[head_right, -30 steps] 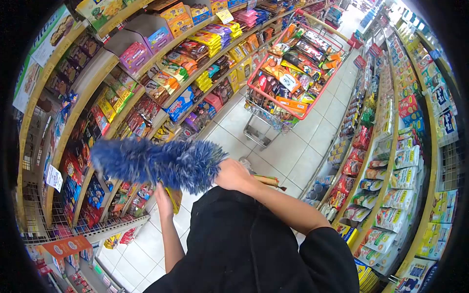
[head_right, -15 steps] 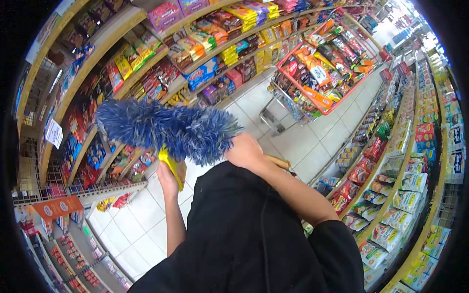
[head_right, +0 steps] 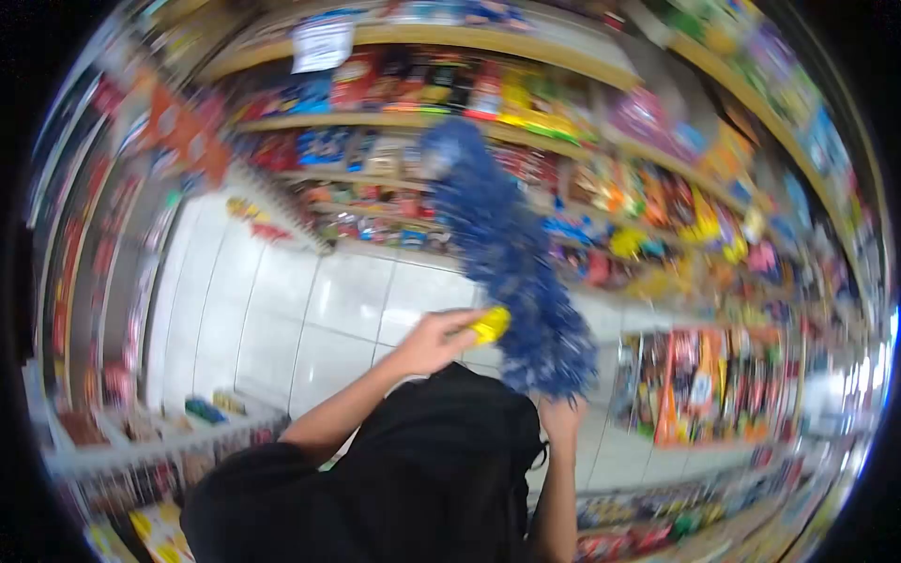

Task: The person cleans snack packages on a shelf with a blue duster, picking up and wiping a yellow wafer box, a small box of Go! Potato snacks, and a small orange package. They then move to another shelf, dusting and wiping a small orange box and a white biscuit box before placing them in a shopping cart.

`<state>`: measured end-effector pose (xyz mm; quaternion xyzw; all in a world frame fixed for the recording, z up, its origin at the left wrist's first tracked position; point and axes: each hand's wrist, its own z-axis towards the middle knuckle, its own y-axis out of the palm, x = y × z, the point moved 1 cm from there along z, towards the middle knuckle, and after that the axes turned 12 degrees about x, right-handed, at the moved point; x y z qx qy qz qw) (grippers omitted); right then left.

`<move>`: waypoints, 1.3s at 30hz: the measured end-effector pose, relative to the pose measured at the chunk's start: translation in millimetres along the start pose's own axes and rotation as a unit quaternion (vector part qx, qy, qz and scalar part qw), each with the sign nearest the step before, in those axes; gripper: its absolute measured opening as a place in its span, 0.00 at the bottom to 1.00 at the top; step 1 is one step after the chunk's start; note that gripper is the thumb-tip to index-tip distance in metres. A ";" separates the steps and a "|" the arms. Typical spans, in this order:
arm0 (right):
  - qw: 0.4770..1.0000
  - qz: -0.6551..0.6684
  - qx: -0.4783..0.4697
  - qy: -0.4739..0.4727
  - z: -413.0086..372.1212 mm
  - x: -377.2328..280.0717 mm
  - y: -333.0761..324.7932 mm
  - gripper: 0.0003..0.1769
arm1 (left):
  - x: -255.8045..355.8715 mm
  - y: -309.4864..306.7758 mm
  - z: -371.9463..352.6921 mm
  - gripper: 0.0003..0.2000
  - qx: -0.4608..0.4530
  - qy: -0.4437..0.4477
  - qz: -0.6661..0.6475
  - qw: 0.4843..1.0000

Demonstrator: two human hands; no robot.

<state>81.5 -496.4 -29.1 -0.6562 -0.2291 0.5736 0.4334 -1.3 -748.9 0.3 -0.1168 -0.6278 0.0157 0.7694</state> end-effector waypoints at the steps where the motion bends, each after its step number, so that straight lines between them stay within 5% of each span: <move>1: 0.997 -0.074 0.033 -0.018 -6.7 13.5 7.0 0.12 | -6.4 4.2 -0.2 0.19 -0.012 -0.040 -0.039 0.998; 3: 0.995 0.085 0.036 0.047 -15.2 7.6 4.7 0.20 | -11.3 4.3 -0.1 0.22 0.000 -0.103 -0.097 0.990; 5: 0.987 0.052 -0.059 0.143 -17.1 36.2 14.0 0.20 | -4.2 6.4 -1.5 0.23 -0.013 -0.101 -0.046 0.994; 8: 0.982 -0.059 0.132 -0.122 -2.6 54.3 20.8 0.17 | 4.7 8.3 1.1 0.24 -0.002 -0.052 0.053 0.997; 9: 0.984 -0.075 0.104 -0.126 0.4 48.8 15.9 0.17 | 7.5 8.0 3.5 0.24 0.010 -0.047 0.064 0.997; 10: 0.985 -0.093 0.077 -0.127 -1.1 43.6 6.9 0.16 | 7.9 5.7 7.6 0.24 -0.038 -0.138 0.047 0.989; 13: 0.983 -0.108 0.058 -0.133 0.9 49.2 9.8 0.15 | 7.0 1.7 11.4 0.23 -0.070 -0.089 0.096 0.989; 16: 0.981 -0.130 0.049 -0.138 15.7 35.4 6.6 0.14 | 9.3 1.3 3.1 0.19 -0.007 0.044 0.036 0.998; 19: 0.990 -0.091 0.063 -0.091 8.4 25.7 8.8 0.14 | 6.8 2.3 6.3 0.20 0.061 -0.007 0.023 0.998; 22: 0.995 -0.034 0.040 -0.089 -2.8 39.7 17.0 0.14 | 6.4 -4.5 12.2 0.21 -0.043 -0.085 0.086 0.992; 26: 0.987 -0.108 0.059 -0.106 11.8 35.6 12.9 0.13 | -7.3 4.6 8.4 0.23 0.004 -0.055 -0.073 0.996; 27: 0.986 -0.130 0.053 -0.091 19.4 28.5 10.8 0.12 | -13.0 6.1 9.6 0.24 0.023 -0.133 -0.159 0.978; 28: 0.963 -0.154 0.122 -0.184 19.9 44.6 18.2 0.11 | -17.6 6.6 12.6 0.26 0.040 -0.206 -0.241 0.947; 30: 0.971 -0.083 0.159 -0.159 14.5 39.2 15.3 0.11 | -21.9 7.8 19.0 0.31 0.061 -0.316 -0.456 0.830; 33: 0.984 -0.035 0.113 -0.137 -2.3 41.3 4.2 0.13 | -16.1 -5.7 27.1 0.33 0.098 -0.340 -0.511 0.784; 37: 0.980 -0.073 0.038 -0.179 -8.5 46.6 9.4 0.16 | -29.8 -4.0 34.0 0.35 0.007 -0.368 -0.569 0.735; 38: 0.976 -0.095 0.035 -0.190 -10.3 43.4 14.8 0.15 | -16.6 8.2 42.1 0.37 0.093 -0.413 -0.557 0.714; 39: 0.973 -0.095 0.030 -0.206 -4.0 43.3 22.1 0.15 | -29.4 13.8 41.1 0.37 -0.014 -0.357 -0.632 0.688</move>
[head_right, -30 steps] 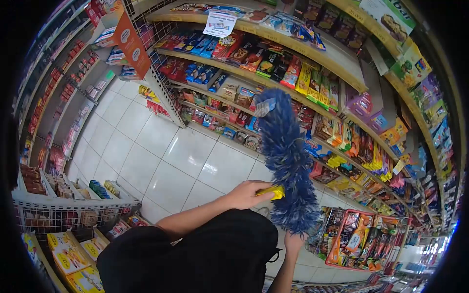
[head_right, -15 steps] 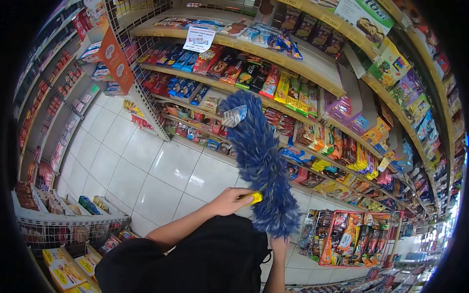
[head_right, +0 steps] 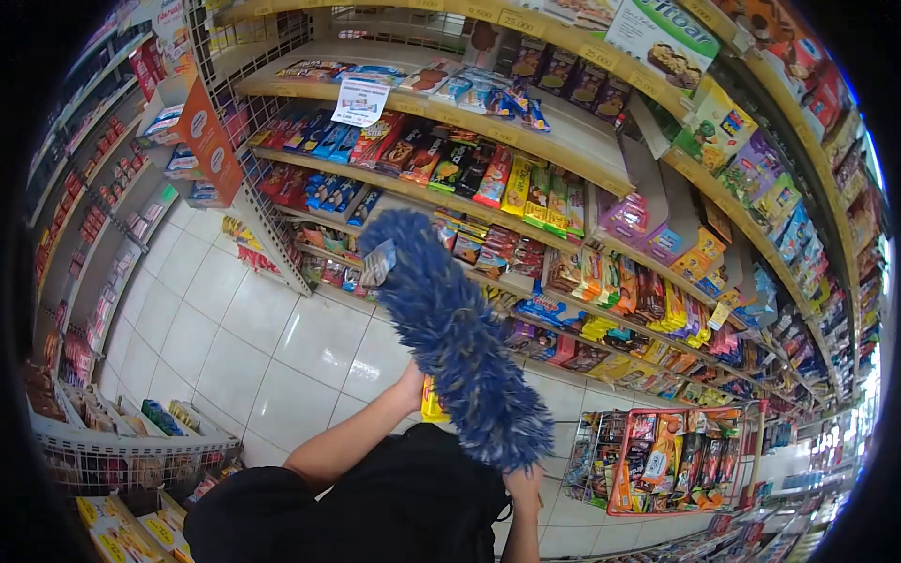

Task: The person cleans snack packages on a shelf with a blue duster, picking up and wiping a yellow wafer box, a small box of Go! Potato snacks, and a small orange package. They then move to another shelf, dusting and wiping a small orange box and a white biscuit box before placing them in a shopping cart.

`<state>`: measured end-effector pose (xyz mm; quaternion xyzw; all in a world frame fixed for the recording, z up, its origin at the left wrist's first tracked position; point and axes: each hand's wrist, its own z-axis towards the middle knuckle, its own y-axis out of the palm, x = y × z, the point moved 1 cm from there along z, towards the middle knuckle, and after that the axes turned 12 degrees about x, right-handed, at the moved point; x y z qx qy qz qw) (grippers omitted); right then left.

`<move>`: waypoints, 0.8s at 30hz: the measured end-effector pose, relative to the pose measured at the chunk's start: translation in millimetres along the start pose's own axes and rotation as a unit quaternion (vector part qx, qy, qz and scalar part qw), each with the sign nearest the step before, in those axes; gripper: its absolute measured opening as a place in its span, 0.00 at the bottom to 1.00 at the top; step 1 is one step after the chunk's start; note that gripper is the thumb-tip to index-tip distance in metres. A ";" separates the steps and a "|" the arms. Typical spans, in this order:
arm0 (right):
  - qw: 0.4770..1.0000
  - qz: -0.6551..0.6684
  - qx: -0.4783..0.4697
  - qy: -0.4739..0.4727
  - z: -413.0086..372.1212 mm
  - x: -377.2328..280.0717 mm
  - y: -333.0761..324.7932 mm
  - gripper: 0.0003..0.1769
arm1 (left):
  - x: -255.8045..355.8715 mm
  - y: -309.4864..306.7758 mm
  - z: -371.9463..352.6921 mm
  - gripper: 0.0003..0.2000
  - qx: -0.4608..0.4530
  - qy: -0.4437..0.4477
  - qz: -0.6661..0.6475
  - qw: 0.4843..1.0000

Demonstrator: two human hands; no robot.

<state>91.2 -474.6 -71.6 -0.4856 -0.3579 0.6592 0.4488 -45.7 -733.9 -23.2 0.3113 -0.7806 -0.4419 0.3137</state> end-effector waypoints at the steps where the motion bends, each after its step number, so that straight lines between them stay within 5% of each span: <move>1: 1.000 0.001 -0.004 -0.017 5.7 0.9 7.7 0.14 | -7.4 -24.2 12.4 0.37 -0.136 -0.038 -0.029 0.990; 2: 0.999 0.022 0.002 0.023 11.2 -1.1 9.1 0.14 | -11.9 -35.2 19.3 0.37 -0.268 -0.078 -0.058 0.958; 3: 0.997 0.043 0.008 0.062 16.9 -4.6 10.2 0.14 | -13.0 -13.1 3.7 0.35 0.001 -0.034 0.015 0.999; 6: 0.990 0.062 0.118 0.040 16.2 0.2 14.0 0.11 | -5.5 7.9 -12.5 0.35 0.051 0.027 -0.002 0.998; 7: 0.994 0.048 0.093 0.021 11.8 1.2 7.2 0.11 | -1.7 8.7 -13.7 0.34 -0.001 0.006 -0.033 0.999; 10: 0.994 0.022 0.104 -0.028 3.9 4.8 13.1 0.11 | -4.0 21.9 -10.9 0.34 0.104 0.023 -0.017 0.994; 14: 0.995 0.030 0.090 0.020 8.1 0.0 1.9 0.11 | -3.0 7.9 -12.0 0.32 0.072 -0.007 0.094 0.993; 15: 0.994 0.002 0.091 0.053 8.0 -2.9 -1.1 0.10 | -1.8 1.8 -7.8 0.32 0.022 0.014 0.076 0.997; 18: 0.995 -0.037 0.042 0.082 -0.4 8.4 -4.1 0.13 | 12.5 14.9 -17.0 0.33 0.083 0.099 -0.015 0.991; 21: 0.988 0.084 0.121 0.038 -1.2 -8.9 -17.2 0.16 | 33.5 6.0 -4.5 0.33 0.111 0.187 -0.068 0.974; 24: 0.997 0.058 0.009 0.058 -11.9 -9.5 -10.6 0.17 | 34.9 -16.7 11.9 0.37 0.100 0.243 -0.026 0.965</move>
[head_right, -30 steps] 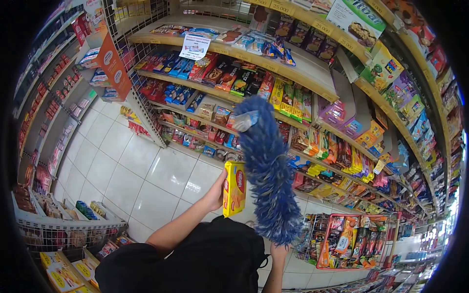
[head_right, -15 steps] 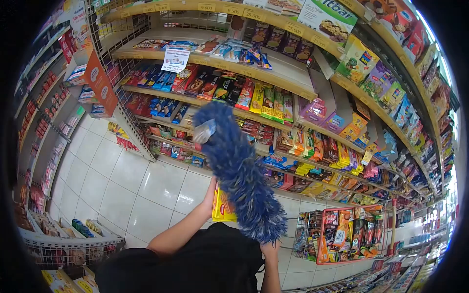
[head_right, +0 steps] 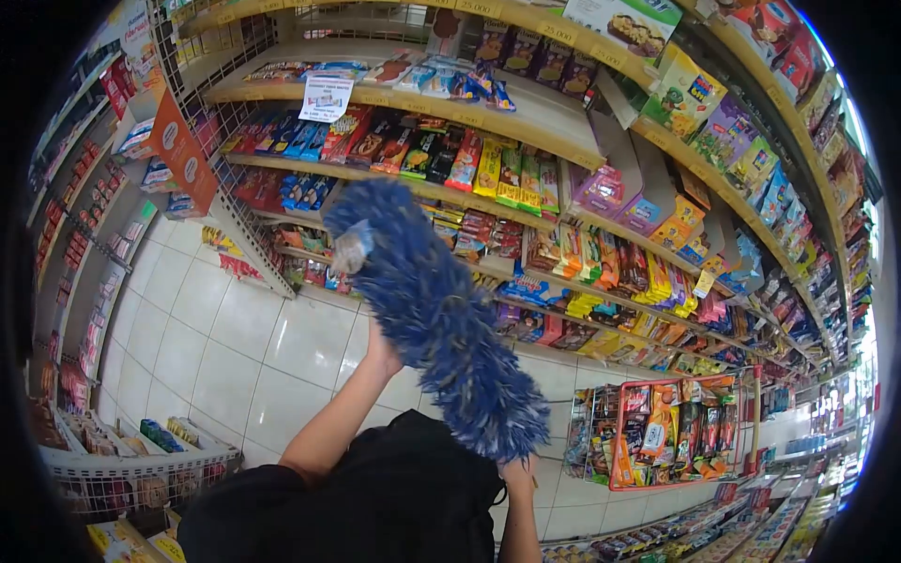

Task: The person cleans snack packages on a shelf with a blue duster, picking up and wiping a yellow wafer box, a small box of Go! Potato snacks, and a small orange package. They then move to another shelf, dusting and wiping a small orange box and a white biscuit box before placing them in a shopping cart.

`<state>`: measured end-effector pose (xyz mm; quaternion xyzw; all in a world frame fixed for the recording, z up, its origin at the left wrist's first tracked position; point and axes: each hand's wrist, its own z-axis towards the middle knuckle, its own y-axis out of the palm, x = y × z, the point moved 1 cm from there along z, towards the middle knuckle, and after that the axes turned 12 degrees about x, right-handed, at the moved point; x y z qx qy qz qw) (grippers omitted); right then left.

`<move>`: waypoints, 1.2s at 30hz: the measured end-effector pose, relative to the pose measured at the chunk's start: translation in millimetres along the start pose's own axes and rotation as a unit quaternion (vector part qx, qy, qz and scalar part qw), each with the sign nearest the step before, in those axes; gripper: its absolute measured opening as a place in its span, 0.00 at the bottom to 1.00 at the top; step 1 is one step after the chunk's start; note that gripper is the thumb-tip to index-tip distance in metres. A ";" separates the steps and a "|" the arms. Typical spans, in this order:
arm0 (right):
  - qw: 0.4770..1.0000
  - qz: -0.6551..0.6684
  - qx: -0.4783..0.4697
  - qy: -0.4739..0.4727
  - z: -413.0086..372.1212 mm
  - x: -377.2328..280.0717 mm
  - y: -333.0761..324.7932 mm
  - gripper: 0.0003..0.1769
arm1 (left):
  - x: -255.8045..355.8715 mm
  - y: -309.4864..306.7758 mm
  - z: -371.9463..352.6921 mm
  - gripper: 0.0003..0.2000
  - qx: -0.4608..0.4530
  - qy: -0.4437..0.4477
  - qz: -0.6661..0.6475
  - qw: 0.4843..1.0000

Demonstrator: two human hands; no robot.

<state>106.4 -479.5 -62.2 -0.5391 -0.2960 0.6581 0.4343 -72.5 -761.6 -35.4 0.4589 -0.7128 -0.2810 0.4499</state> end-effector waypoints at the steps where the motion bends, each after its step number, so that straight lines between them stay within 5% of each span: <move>1: 0.999 -0.025 0.012 0.020 -2.5 -2.3 7.2 0.16 | -3.0 -4.8 1.8 0.40 -0.014 -0.007 0.035 0.999; 5: 0.990 0.009 0.087 -0.109 14.5 -31.8 -2.1 0.14 | -22.9 -37.5 36.9 0.35 -0.005 0.057 -0.047 0.997; 8: 0.994 -0.016 0.035 -0.104 14.8 -39.8 -12.4 0.14 | -27.1 -46.4 29.7 0.19 -0.100 -0.008 -0.030 0.995; 11: 0.988 0.138 0.062 -0.015 22.2 -43.9 -12.8 0.13 | -13.7 -35.3 0.8 0.17 0.016 -0.041 0.061 0.997; 14: 0.997 0.068 0.022 -0.024 27.5 -54.8 -16.5 0.14 | -23.0 -44.7 -5.6 0.17 0.015 -0.010 0.096 0.995; 17: 0.987 0.126 0.082 -0.064 14.9 -43.7 3.7 0.15 | -16.5 -34.7 -14.6 0.23 -0.032 -0.091 -0.004 0.995; 20: 0.991 -0.012 0.044 -0.127 24.2 -52.7 -1.1 0.12 | 3.7 4.2 -45.7 0.29 -0.088 -0.169 -0.084 0.978; 23: 0.999 0.001 0.007 -0.047 16.0 -38.7 21.5 0.13 | -8.5 9.0 -46.8 0.32 -0.081 -0.169 -0.041 0.981; 25: 0.997 0.010 0.002 -0.078 11.9 -27.5 22.4 0.13 | -24.9 -11.6 -28.8 0.32 -0.041 -0.149 0.006 0.988; 28: 0.995 -0.004 -0.039 -0.089 15.8 -14.5 9.9 0.13 | -11.5 -28.5 -15.9 0.31 -0.064 -0.151 -0.124 0.979; 32: 0.999 0.003 0.003 -0.046 25.2 -25.1 -0.9 0.13 | -16.8 -11.2 -23.3 0.30 -0.099 -0.230 -0.066 0.966; 33: 0.998 -0.017 -0.060 0.014 30.6 -33.2 -6.1 0.14 | -26.6 -7.2 -28.4 0.29 -0.106 -0.252 -0.036 0.961; 36: 0.998 -0.002 0.065 0.028 32.1 -20.7 6.0 0.15 | -45.5 -16.0 -34.8 0.28 -0.128 -0.316 -0.022 0.940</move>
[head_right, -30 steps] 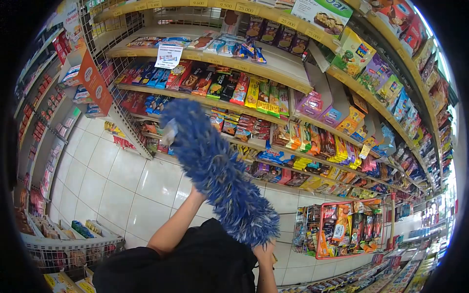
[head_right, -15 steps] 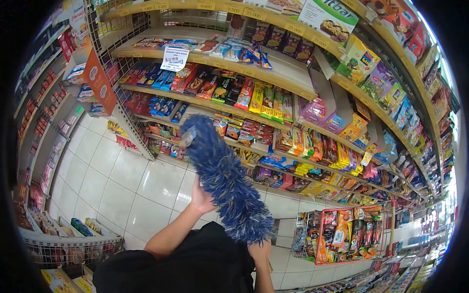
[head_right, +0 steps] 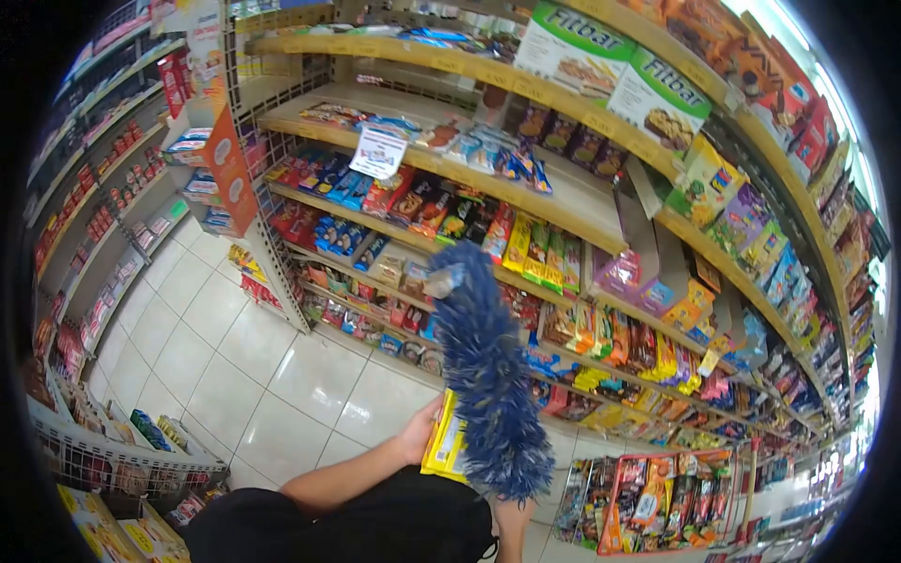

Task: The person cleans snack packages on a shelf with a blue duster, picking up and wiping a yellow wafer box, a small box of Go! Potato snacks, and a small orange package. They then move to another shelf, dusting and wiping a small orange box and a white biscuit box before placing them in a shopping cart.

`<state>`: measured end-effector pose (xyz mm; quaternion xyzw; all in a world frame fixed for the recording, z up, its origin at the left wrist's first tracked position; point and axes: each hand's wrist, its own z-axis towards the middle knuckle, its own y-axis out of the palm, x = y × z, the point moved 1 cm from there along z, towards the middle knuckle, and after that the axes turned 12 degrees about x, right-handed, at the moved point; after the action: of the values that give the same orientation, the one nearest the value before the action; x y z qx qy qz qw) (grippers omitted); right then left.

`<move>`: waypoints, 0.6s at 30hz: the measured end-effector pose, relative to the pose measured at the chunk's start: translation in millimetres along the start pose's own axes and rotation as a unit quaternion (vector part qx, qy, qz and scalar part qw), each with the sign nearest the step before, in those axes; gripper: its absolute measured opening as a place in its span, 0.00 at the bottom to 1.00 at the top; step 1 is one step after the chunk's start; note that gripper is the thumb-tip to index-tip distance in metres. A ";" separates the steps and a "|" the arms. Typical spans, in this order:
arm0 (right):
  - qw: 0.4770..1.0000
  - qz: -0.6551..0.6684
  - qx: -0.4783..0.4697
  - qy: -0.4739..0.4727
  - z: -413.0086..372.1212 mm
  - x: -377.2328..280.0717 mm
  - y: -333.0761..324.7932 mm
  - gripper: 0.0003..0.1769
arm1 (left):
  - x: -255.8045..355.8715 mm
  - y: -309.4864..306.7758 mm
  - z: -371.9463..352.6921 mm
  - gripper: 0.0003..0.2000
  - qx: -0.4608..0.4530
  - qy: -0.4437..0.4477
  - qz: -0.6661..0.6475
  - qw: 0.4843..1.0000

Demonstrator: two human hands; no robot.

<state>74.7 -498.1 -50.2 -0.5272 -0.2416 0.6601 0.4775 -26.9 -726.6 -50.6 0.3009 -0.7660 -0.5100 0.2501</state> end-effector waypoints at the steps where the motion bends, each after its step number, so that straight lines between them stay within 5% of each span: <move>1: 1.000 -0.006 0.008 -0.011 -1.1 4.5 0.1 0.15 | 0.8 1.5 3.8 0.30 0.053 0.026 -0.033 0.998; 4: 0.999 -0.023 0.019 -0.031 -9.9 9.7 -15.4 0.18 | 29.3 10.2 -4.7 0.34 0.036 0.137 0.002 0.990; 7: 0.999 -0.016 -0.041 -0.016 -18.4 17.3 -15.2 0.20 | 50.7 15.6 2.8 0.35 0.035 0.129 -0.055 0.990; 9: 0.997 -0.012 -0.079 -0.001 -27.0 22.7 -9.4 0.22 | 48.4 -51.7 67.4 0.31 0.024 0.137 -0.040 0.989; 12: 0.994 -0.005 -0.109 0.015 -29.0 25.5 1.0 0.25 | 26.9 -42.2 49.2 0.25 0.165 0.158 0.084 0.970; 15: 0.992 -0.003 -0.125 0.024 -23.1 27.8 14.4 0.27 | 14.4 -51.8 28.0 0.21 0.122 0.113 0.129 0.978; 18: 0.989 0.004 -0.146 0.031 -17.8 32.8 31.4 0.30 | 20.8 -49.4 11.8 0.19 0.196 0.130 0.054 0.970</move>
<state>79.8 -485.8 -97.1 -0.6121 -0.3186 0.6032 0.4000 -39.3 -748.8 -99.2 0.3661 -0.8271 -0.2916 0.3111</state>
